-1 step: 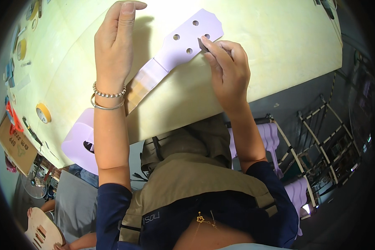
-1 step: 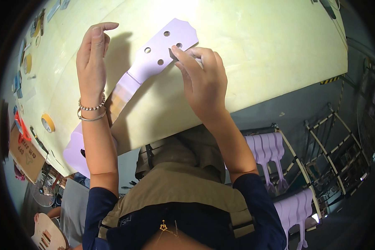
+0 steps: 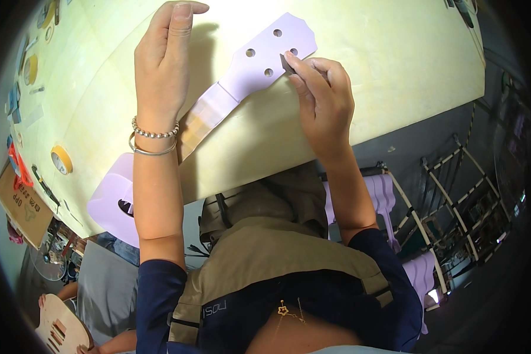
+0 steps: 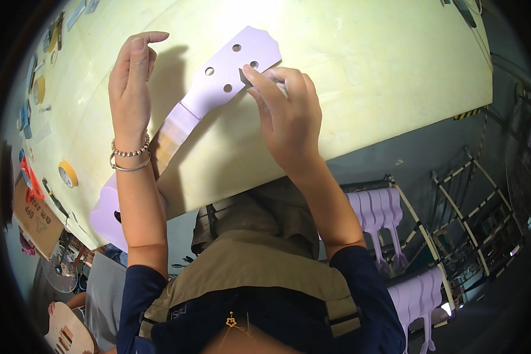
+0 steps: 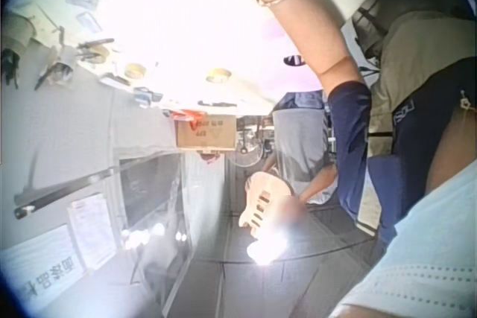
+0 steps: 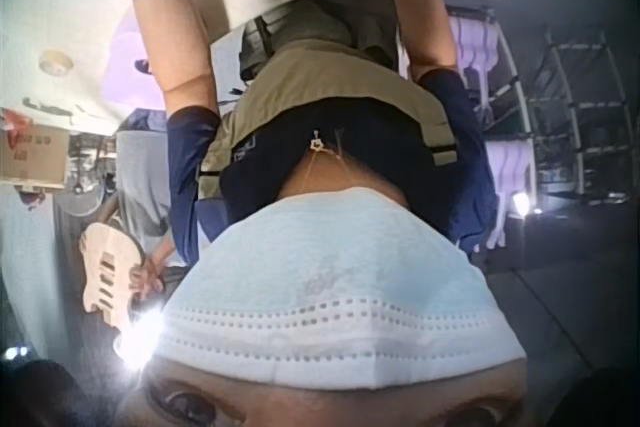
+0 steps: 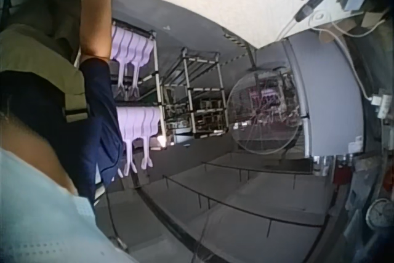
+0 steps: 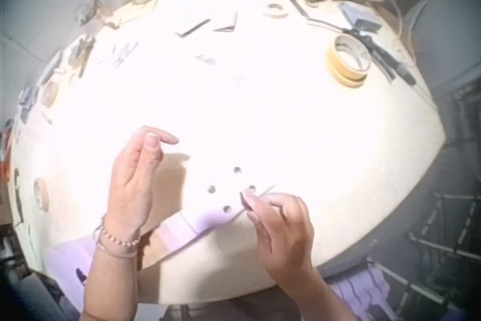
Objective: The person sands the edges of a purple guitar neck with sandpaper, then uses a utility knife to scrape and clean the headstock surface. A coworker sands a wooden guitar body across the table.
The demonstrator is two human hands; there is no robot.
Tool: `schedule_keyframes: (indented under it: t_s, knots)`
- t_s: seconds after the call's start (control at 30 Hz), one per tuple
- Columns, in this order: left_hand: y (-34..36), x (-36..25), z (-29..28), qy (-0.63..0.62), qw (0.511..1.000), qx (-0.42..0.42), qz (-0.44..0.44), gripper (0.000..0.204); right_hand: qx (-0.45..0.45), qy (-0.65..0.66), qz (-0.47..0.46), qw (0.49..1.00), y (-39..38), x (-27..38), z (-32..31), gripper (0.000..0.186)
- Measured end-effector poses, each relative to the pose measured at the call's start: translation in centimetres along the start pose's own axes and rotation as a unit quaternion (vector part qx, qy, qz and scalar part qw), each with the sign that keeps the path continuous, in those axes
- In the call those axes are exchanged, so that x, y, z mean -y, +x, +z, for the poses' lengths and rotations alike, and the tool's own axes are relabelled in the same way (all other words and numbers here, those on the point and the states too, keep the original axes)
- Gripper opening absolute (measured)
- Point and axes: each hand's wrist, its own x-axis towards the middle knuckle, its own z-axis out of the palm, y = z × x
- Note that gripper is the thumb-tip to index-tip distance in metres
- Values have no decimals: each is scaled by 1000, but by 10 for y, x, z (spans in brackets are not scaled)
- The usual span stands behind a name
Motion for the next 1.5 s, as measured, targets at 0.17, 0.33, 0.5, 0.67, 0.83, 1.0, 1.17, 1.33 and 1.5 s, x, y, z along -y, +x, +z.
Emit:
schedule_keyframes:
  t_s: [0.17,0.33,0.5,0.67,0.83,1.0,1.17,1.33,1.5]
  knots:
    - [0,1,0,8,1000,1,-2,43,7,-4,13,1000,-2,1,-1,38]
    - [-1,0,0,3,1000,8,-11,42,5,-8,5,1000,-2,-1,-1,38]
    - [-1,0,1,-2,1000,11,-15,42,12,-55,-2,998,0,1,-3,37]
    - [-2,0,2,-10,1000,5,-22,41,67,2,27,997,6,2,-12,39]
    - [-1,1,1,-3,1000,8,-28,41,82,125,84,985,7,-3,-11,40]
    - [0,-2,1,-1,999,18,-41,41,42,52,75,995,2,5,-6,42]
    - [-1,-1,1,-6,999,24,-27,41,39,-28,40,998,3,8,-6,44]
    - [-2,0,2,2,999,17,-40,41,81,32,36,996,10,-2,-14,41]
    - [-1,0,0,12,999,24,-45,42,90,108,105,985,9,5,-15,37]
